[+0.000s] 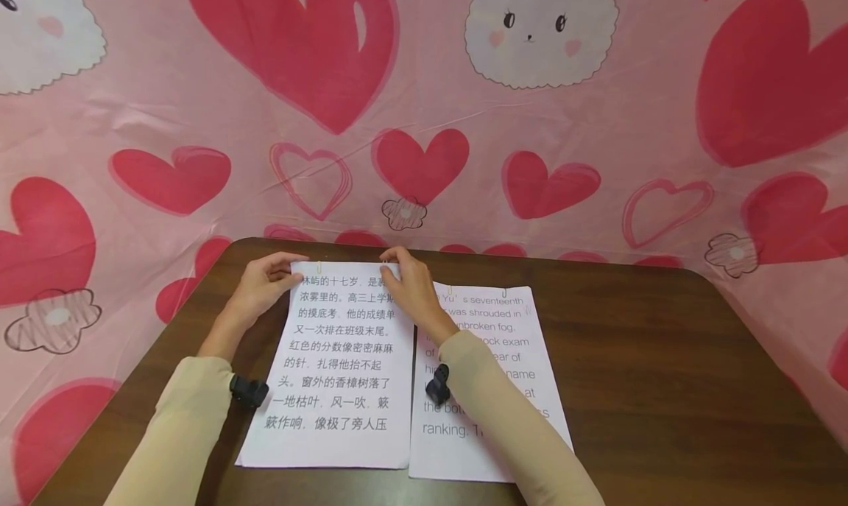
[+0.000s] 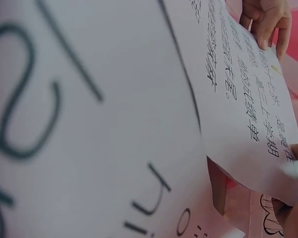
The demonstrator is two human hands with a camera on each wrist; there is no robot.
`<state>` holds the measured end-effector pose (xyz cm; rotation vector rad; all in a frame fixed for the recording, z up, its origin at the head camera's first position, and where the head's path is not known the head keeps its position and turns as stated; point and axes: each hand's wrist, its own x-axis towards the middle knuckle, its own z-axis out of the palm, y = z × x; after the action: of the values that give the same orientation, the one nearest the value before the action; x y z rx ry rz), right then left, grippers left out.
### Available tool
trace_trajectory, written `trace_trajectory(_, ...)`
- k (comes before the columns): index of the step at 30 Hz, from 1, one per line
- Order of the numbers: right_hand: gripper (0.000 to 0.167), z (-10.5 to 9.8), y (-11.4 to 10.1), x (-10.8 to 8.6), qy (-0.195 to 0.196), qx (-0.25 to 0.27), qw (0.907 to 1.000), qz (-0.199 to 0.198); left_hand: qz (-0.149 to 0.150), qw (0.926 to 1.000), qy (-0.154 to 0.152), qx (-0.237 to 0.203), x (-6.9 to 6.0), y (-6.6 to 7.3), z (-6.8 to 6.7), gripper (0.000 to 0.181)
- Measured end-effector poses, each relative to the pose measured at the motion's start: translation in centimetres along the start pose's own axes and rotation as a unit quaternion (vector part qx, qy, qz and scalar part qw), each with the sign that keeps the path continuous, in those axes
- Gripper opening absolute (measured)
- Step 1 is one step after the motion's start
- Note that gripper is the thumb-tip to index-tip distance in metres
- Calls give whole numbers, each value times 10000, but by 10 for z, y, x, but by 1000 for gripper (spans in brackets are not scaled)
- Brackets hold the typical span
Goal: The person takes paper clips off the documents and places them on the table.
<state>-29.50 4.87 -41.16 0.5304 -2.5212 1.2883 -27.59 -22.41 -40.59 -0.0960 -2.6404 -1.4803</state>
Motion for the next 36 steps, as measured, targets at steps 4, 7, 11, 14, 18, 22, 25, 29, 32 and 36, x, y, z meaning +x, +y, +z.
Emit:
trace_trajectory(4, 19, 0, -1, 0, 57, 15, 10000, 9, -4, 10000, 2, 0, 0, 0, 0, 34)
trace_trajectory(7, 19, 0, -1, -1, 56, 51, 9999, 67, 3, 10000, -5, -40, 0, 0, 1, 34)
trace_trajectory(11, 20, 1, 0, -1, 68, 103, 9998, 152, 32, 10000, -11, -61, -1, -1, 2, 34)
trace_trajectory(14, 20, 2, 0, -2, 104, 135, 9997, 153, 89, 10000, -3, -38, -2, -1, 2, 34)
trace_trajectory(18, 19, 2, 0, -2, 157, 180, 9996, 153, 110, 9999, 20, -44, -2, 0, 1, 34)
trace_trajectory(22, 19, 3, 0, -3, 194, 253, 9993, 195, 100, 9999, 33, -58, -1, 0, 1, 34)
trace_trajectory(25, 19, 3, 0, -4, 208, 304, 9990, 241, 102, 9999, 15, -63, -2, 0, 2, 33)
trace_trajectory(29, 18, 3, 0, -4, 234, 356, 9987, 295, 120, 9999, 2, -78, -2, -1, 2, 33)
trace_trajectory(32, 19, 3, -1, -4, 222, 440, 9982, 350, 126, 9999, -17, -79, -2, -1, 2, 33)
trace_trajectory(36, 19, 3, -1, -4, 233, 499, 9978, 379, 177, 9998, -33, -87, -2, 1, 1, 34)
